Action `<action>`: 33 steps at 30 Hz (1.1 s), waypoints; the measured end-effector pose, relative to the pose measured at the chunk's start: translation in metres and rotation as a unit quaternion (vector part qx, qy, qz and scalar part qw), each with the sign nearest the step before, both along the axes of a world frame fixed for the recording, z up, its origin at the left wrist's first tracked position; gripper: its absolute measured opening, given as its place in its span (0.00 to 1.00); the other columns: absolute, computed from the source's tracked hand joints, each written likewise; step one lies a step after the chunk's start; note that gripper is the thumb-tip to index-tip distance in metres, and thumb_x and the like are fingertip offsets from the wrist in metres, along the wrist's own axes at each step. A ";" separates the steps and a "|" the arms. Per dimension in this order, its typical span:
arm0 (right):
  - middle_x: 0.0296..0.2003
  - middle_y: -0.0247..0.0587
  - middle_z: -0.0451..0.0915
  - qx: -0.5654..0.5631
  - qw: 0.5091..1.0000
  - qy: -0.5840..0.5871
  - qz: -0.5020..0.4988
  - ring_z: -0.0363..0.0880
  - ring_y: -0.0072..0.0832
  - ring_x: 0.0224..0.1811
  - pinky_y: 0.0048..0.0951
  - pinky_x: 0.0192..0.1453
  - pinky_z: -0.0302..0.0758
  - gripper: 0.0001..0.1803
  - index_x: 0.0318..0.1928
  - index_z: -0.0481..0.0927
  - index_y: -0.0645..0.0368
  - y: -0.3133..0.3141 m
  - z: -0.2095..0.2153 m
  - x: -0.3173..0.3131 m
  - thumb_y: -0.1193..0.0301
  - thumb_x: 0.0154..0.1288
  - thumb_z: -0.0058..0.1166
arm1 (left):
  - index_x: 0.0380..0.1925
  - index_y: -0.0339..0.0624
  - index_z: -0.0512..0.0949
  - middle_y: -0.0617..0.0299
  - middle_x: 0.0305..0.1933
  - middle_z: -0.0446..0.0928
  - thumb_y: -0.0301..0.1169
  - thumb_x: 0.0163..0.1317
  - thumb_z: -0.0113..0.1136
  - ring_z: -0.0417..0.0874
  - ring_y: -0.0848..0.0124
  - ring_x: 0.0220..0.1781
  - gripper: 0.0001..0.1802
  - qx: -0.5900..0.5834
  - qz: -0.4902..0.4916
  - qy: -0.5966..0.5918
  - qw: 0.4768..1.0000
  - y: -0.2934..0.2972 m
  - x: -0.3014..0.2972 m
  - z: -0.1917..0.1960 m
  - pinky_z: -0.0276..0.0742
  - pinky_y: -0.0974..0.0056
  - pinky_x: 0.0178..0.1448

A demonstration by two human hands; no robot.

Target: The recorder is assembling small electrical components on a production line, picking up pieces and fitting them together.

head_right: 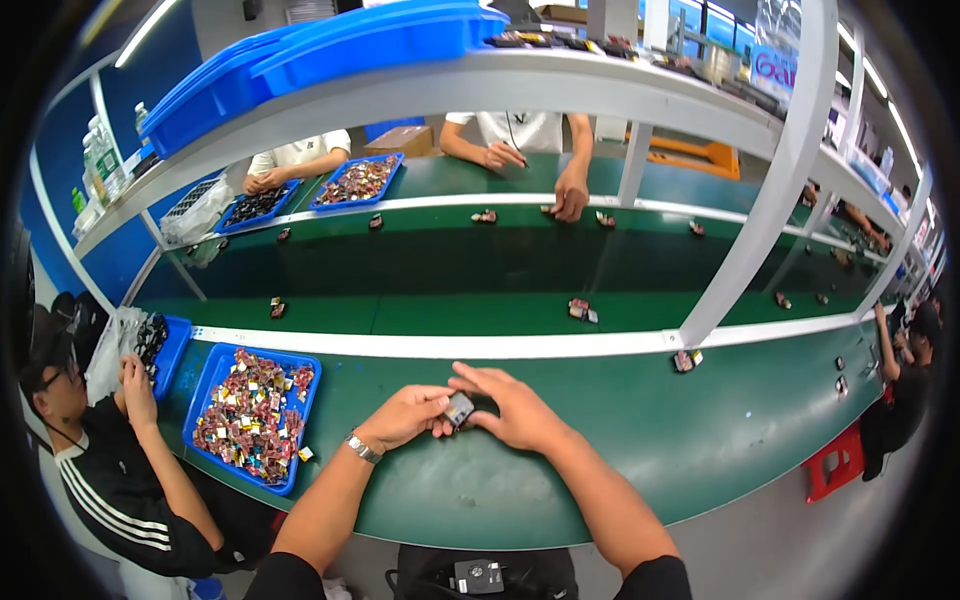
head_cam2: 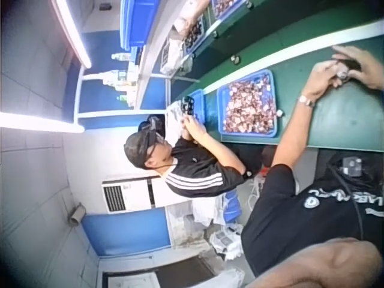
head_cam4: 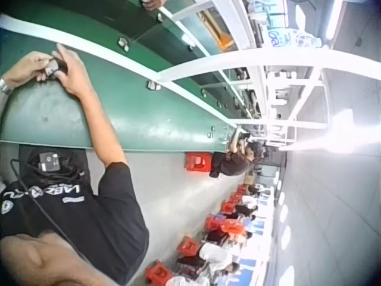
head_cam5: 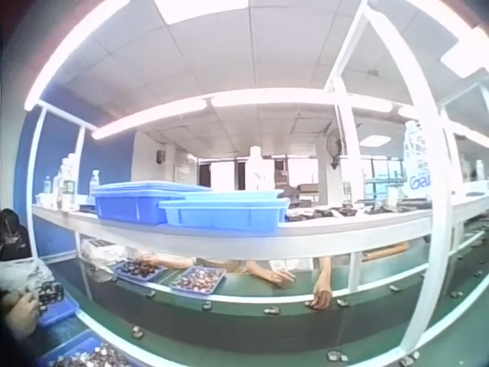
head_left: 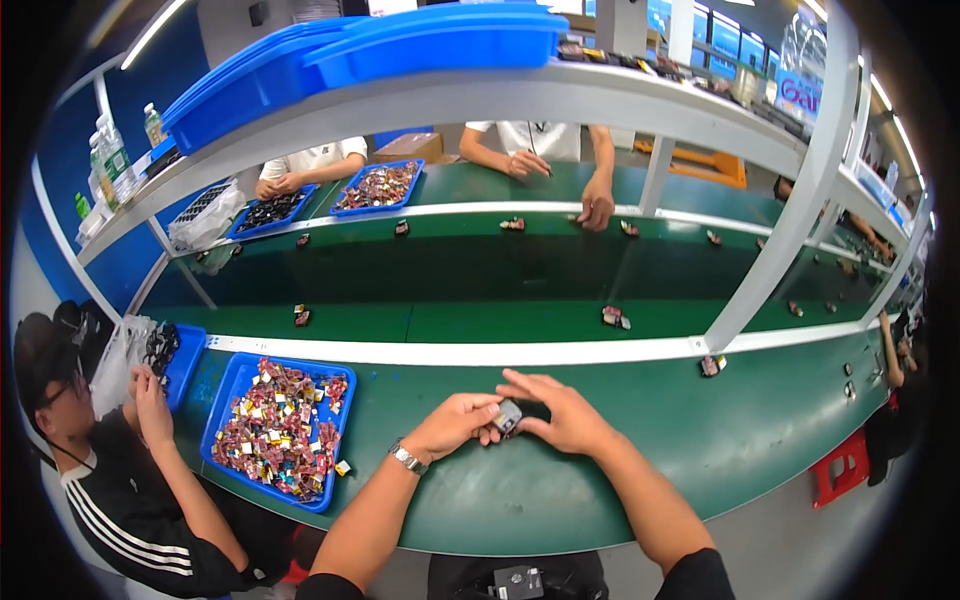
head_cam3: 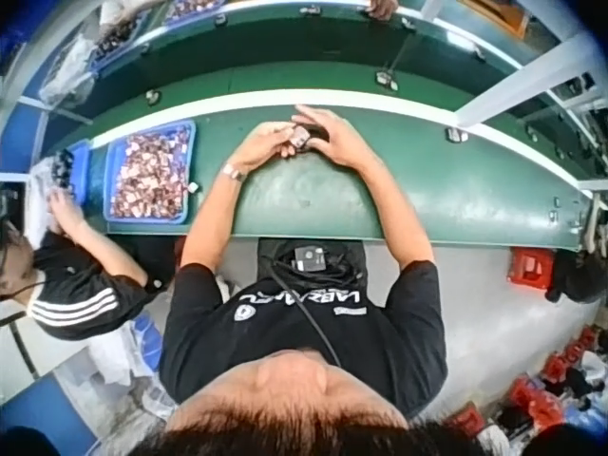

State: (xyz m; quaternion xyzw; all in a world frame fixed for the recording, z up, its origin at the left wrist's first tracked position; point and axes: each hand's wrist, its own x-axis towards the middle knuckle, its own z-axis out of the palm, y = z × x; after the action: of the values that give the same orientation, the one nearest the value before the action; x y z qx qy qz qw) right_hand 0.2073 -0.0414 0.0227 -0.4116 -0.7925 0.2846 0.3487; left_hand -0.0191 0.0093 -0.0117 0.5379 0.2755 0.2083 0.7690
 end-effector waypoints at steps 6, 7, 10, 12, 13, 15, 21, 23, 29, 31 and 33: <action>0.60 0.39 0.75 0.121 0.992 -0.017 -0.002 0.71 0.41 0.64 0.39 0.66 0.72 0.25 0.53 0.82 0.50 0.000 -0.003 0.004 0.79 0.53 0.65 | 0.62 0.33 0.69 0.56 0.44 0.80 0.30 0.74 0.49 0.82 0.70 0.40 0.20 -0.029 0.088 -0.049 0.995 -0.009 0.006 0.010 0.78 0.67 0.46; 0.60 0.38 0.75 0.126 0.992 -0.015 -0.013 0.71 0.41 0.63 0.39 0.65 0.73 0.17 0.45 0.85 0.50 0.001 -0.008 0.003 0.76 0.53 0.67 | 0.63 0.34 0.68 0.56 0.45 0.80 0.28 0.73 0.49 0.81 0.71 0.42 0.21 -0.021 0.081 -0.052 0.995 -0.008 0.005 0.009 0.78 0.67 0.47; 0.60 0.38 0.75 0.133 0.990 -0.032 -0.016 0.71 0.41 0.62 0.40 0.63 0.74 0.13 0.42 0.85 0.51 -0.001 -0.007 0.000 0.73 0.53 0.68 | 0.64 0.35 0.67 0.56 0.47 0.79 0.27 0.73 0.49 0.81 0.72 0.45 0.21 -0.017 0.079 -0.051 0.995 -0.010 0.005 0.009 0.78 0.67 0.48; 0.60 0.39 0.75 0.131 0.990 -0.040 -0.017 0.71 0.41 0.62 0.40 0.63 0.74 0.12 0.41 0.85 0.51 -0.001 -0.007 -0.001 0.73 0.54 0.68 | 0.63 0.36 0.68 0.56 0.47 0.80 0.26 0.73 0.49 0.82 0.71 0.46 0.20 -0.019 0.082 -0.048 0.995 -0.011 0.004 0.008 0.79 0.67 0.48; 0.59 0.39 0.75 0.131 0.990 -0.050 -0.017 0.71 0.41 0.62 0.40 0.62 0.74 0.12 0.40 0.84 0.51 -0.001 -0.007 -0.002 0.72 0.54 0.68 | 0.62 0.36 0.68 0.56 0.48 0.80 0.26 0.72 0.49 0.82 0.71 0.47 0.19 -0.023 0.077 -0.052 0.995 -0.010 0.004 0.008 0.79 0.66 0.50; 0.59 0.39 0.75 0.129 0.991 -0.044 -0.016 0.71 0.41 0.62 0.40 0.62 0.74 0.11 0.40 0.84 0.52 -0.002 -0.007 -0.004 0.72 0.54 0.68 | 0.60 0.37 0.68 0.56 0.48 0.80 0.25 0.72 0.49 0.82 0.70 0.48 0.17 -0.028 0.073 -0.055 0.995 -0.010 0.003 0.006 0.80 0.66 0.51; 0.58 0.40 0.75 0.133 0.990 -0.038 -0.018 0.72 0.41 0.61 0.40 0.61 0.74 0.10 0.39 0.85 0.54 0.001 -0.015 -0.008 0.72 0.55 0.67 | 0.54 0.41 0.68 0.52 0.52 0.79 0.20 0.70 0.50 0.82 0.66 0.53 0.14 -0.026 0.074 -0.052 0.996 -0.011 0.007 0.001 0.79 0.57 0.62; 0.57 0.40 0.75 0.133 0.990 -0.039 -0.027 0.72 0.41 0.61 0.40 0.61 0.74 0.09 0.39 0.85 0.55 0.001 -0.016 -0.009 0.72 0.56 0.66 | 0.54 0.41 0.67 0.52 0.55 0.77 0.20 0.69 0.51 0.81 0.66 0.55 0.15 -0.035 0.067 -0.074 0.994 -0.011 0.007 0.000 0.78 0.58 0.63; 0.55 0.41 0.77 0.107 0.992 -0.026 -0.058 0.72 0.40 0.61 0.39 0.62 0.72 0.06 0.37 0.84 0.57 -0.002 -0.017 -0.012 0.72 0.59 0.63 | 0.55 0.41 0.66 0.54 0.57 0.75 0.17 0.66 0.55 0.79 0.68 0.57 0.19 0.018 0.034 -0.102 0.994 -0.011 0.008 0.001 0.77 0.60 0.65; 0.54 0.41 0.77 0.085 0.994 -0.017 -0.067 0.72 0.40 0.61 0.38 0.61 0.73 0.06 0.37 0.85 0.58 -0.003 -0.016 -0.013 0.72 0.59 0.63 | 0.55 0.41 0.66 0.54 0.57 0.75 0.17 0.66 0.54 0.79 0.68 0.56 0.19 0.017 0.035 -0.103 0.994 -0.011 0.008 0.002 0.78 0.60 0.64; 0.55 0.40 0.77 0.081 0.995 -0.016 -0.062 0.72 0.40 0.61 0.38 0.61 0.73 0.07 0.38 0.85 0.57 -0.003 -0.016 -0.012 0.72 0.59 0.63 | 0.55 0.41 0.66 0.54 0.56 0.75 0.16 0.65 0.54 0.79 0.69 0.56 0.19 0.017 0.037 -0.102 0.994 -0.011 0.008 0.003 0.78 0.61 0.63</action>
State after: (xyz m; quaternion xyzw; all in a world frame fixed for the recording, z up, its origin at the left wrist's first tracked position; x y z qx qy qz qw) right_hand 0.1953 -0.0446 0.0063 -0.4349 -0.7912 0.1909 0.3853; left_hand -0.0107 -0.0019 -0.0089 0.5161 0.2115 0.2952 0.7757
